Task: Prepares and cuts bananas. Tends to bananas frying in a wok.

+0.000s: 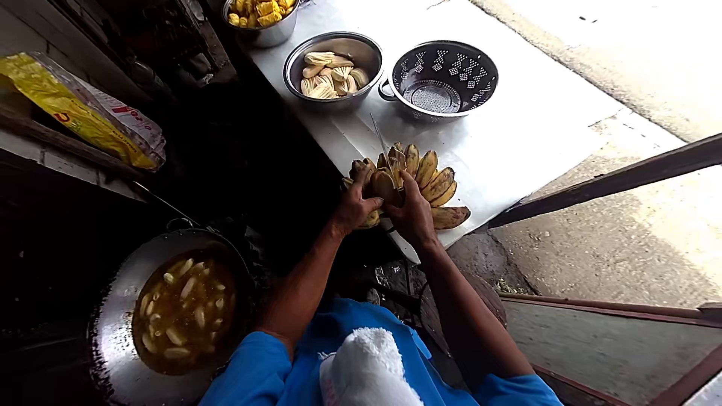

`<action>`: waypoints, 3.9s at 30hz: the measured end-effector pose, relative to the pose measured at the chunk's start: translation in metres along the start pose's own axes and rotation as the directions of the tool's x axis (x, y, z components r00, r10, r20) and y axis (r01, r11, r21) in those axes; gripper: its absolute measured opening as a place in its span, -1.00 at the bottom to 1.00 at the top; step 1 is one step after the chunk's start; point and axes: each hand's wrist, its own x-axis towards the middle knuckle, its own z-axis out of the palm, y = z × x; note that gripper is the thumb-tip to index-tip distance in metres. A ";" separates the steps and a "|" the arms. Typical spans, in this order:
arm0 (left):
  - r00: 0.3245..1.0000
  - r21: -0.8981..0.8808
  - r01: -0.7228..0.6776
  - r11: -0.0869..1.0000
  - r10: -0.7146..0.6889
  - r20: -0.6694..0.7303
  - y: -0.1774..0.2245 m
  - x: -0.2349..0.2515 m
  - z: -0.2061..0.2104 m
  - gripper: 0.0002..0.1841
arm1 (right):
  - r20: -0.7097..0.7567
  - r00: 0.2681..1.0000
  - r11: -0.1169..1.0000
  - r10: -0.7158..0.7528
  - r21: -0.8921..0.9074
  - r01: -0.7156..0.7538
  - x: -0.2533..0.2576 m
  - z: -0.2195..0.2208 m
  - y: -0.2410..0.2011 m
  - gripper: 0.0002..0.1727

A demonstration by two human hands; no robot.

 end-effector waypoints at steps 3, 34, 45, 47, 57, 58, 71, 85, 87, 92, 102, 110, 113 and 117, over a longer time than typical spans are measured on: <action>0.989 -0.263 0.038 0.964 -0.073 -0.125 0.000 -0.045 0.020 -0.31 | 0.064 0.994 0.993 -0.083 0.087 0.078 -0.031 0.005 -0.014 -0.19; 0.834 -0.305 0.397 0.865 -0.479 -0.274 0.013 0.077 0.009 -0.18 | 0.292 0.943 0.937 0.161 0.255 -0.239 -0.022 -0.042 0.031 -0.40; 0.963 -0.178 0.182 0.967 -0.212 -0.165 -0.010 0.065 0.011 -0.49 | 0.212 0.977 0.906 0.013 -0.416 0.078 -0.007 -0.048 0.025 -0.49; 0.973 -0.173 0.136 0.975 -0.164 -0.161 -0.011 0.062 0.010 -0.51 | 0.220 0.975 0.983 0.013 -0.179 0.027 0.006 -0.033 0.026 -0.51; 0.971 -0.265 0.071 0.962 -0.127 -0.203 -0.014 0.048 0.009 -0.44 | 0.360 0.919 0.466 0.160 0.793 -0.392 0.021 0.030 0.032 -0.51; 0.959 -0.182 0.097 0.978 -0.140 -0.245 -0.014 0.050 0.014 -0.44 | 0.373 0.911 0.431 0.174 0.803 -0.411 0.023 0.030 0.030 -0.51; 0.934 0.394 0.174 0.902 -0.024 -0.356 -0.008 0.032 0.035 -0.42 | 0.239 0.953 0.440 0.185 0.847 -0.297 0.021 0.017 0.038 -0.48; 0.986 -0.099 -0.085 0.991 0.069 -0.151 -0.044 0.032 -0.007 -0.22 | 0.257 0.966 0.984 -0.033 0.175 -0.013 0.037 0.012 0.018 -0.01; 0.983 -0.164 -0.145 0.976 0.123 -0.136 -0.043 0.007 -0.003 -0.18 | 0.176 0.976 0.980 -0.124 0.175 0.093 0.015 0.012 0.005 -0.13; 0.964 -0.717 -0.150 0.680 -0.061 -0.260 -0.051 -0.049 -0.001 -0.56 | 0.257 0.935 0.943 -0.245 0.290 0.167 -0.028 0.031 -0.023 -0.38; 0.109 -0.803 -0.370 0.467 -0.837 -0.536 -0.198 -0.192 -0.167 -0.66 | 0.379 0.923 0.886 0.067 0.402 -0.230 -0.054 0.016 -0.023 -0.60; -0.110 -0.552 -0.426 0.717 -0.647 -0.755 -0.148 -0.199 -0.226 -0.82 | 0.285 0.944 0.778 0.168 0.550 -0.304 -0.053 -0.003 -0.012 -0.64; 0.340 -0.588 -0.335 0.736 -0.487 -0.804 -0.092 -0.122 -0.174 -0.74 | 0.262 0.947 0.781 0.187 0.544 -0.306 -0.048 -0.014 -0.007 -0.62; 0.814 -0.643 -0.047 0.764 -0.344 -0.468 -0.024 -0.035 -0.071 -0.49 | 0.238 0.961 0.812 0.143 0.526 -0.252 -0.047 -0.027 -0.005 -0.58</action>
